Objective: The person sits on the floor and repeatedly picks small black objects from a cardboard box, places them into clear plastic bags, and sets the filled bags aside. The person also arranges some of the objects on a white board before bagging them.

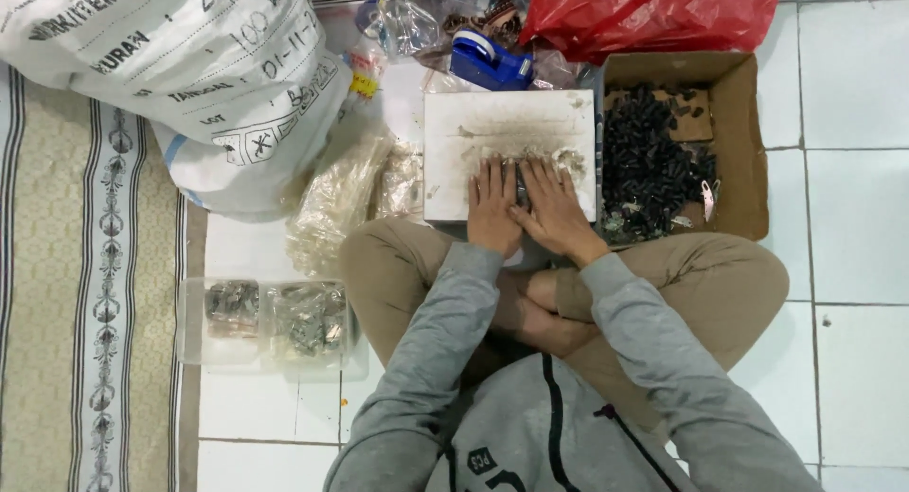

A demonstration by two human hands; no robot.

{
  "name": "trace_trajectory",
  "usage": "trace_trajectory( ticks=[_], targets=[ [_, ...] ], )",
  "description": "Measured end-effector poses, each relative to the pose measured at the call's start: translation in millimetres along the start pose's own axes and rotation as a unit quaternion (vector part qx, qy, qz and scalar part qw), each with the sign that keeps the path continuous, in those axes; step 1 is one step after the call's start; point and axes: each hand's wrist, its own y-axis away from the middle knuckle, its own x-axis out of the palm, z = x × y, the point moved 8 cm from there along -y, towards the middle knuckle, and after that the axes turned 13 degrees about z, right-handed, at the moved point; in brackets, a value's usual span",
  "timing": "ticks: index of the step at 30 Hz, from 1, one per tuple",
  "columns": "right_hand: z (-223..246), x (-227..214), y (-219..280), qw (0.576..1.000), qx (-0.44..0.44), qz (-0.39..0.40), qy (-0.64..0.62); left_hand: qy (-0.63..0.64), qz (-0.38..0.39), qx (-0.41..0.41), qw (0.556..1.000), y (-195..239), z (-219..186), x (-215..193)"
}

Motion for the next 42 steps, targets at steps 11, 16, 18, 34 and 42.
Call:
trace_trajectory(
  ticks=[11, 16, 18, 34, 42],
  targets=[
    [-56, -16, 13, 0.951, 0.255, -0.163, -0.064, 0.156, -0.223, -0.168, 0.947, -24, 74, 0],
    [-88, 9, -9, 0.947, 0.279, -0.145, -0.062, 0.197, -0.213, -0.173, 0.941, -22, 76, -4],
    [-85, 7, -10, 0.947, 0.276, -0.14, -0.089, 0.239, -0.206, -0.157, 0.936, -21, 76, 0],
    [121, -65, -52, 0.934, -0.071, -0.155, -0.313, 0.559, -0.346, -0.061, 0.751, 178, 107, -158],
    [327, 54, -89, 0.977, -0.145, 0.067, -0.144, 0.467, -0.503, -0.219, 0.694, 339, 234, -95]
  ],
)
